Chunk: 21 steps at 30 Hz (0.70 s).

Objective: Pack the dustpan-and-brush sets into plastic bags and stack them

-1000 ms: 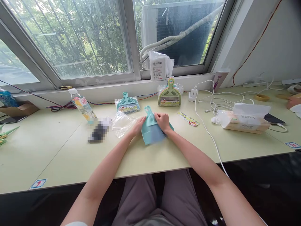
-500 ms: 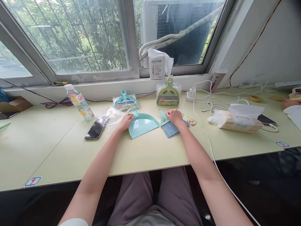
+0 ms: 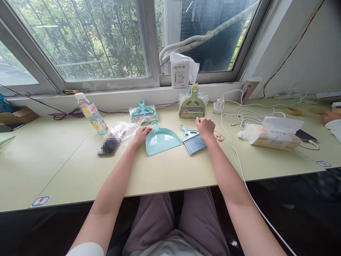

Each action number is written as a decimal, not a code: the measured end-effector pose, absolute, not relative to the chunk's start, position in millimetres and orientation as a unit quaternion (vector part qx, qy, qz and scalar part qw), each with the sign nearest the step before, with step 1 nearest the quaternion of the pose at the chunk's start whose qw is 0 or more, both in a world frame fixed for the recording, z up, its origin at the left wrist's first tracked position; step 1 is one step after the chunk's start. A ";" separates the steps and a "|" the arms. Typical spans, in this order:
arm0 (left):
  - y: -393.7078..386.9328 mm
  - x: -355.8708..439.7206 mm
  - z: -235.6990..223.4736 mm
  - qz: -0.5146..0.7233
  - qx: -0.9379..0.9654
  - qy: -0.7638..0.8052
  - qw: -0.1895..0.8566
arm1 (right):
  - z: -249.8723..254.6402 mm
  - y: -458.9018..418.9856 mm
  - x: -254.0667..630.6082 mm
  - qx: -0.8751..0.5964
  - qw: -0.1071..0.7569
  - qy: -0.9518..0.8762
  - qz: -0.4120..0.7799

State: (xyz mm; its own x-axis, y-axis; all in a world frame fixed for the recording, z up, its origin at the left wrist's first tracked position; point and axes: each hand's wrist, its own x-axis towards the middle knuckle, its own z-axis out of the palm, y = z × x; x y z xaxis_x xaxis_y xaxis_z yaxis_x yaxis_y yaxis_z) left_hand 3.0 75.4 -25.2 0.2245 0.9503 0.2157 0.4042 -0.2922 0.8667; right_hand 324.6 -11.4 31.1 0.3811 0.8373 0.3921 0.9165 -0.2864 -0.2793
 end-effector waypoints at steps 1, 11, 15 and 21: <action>77.6 0.8 -26.5 0.398 0.693 0.488 0.351 | 31.6 -11.6 328.7 -0.806 0.248 -0.531 -0.080; 69.8 -2.5 -16.2 0.392 0.684 0.544 0.288 | 31.0 -7.8 359.4 -0.834 0.431 -0.344 0.005; 67.2 -2.2 -15.1 0.383 0.692 0.543 0.283 | 28.6 -7.8 379.2 -0.816 0.537 -0.198 0.085; 66.4 -2.3 -14.7 0.363 0.705 0.541 0.282 | 2.6 1.0 417.9 -0.848 0.495 -0.180 0.060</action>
State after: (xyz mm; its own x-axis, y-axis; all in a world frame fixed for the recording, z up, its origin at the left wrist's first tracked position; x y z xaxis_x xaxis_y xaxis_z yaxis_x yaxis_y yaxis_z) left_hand -2.3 66.4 -14.7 0.1520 0.9666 0.2064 0.5567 -0.2563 0.7902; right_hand 417.9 1.0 2.6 0.9278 0.3648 0.0777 0.2467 -0.4440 -0.8614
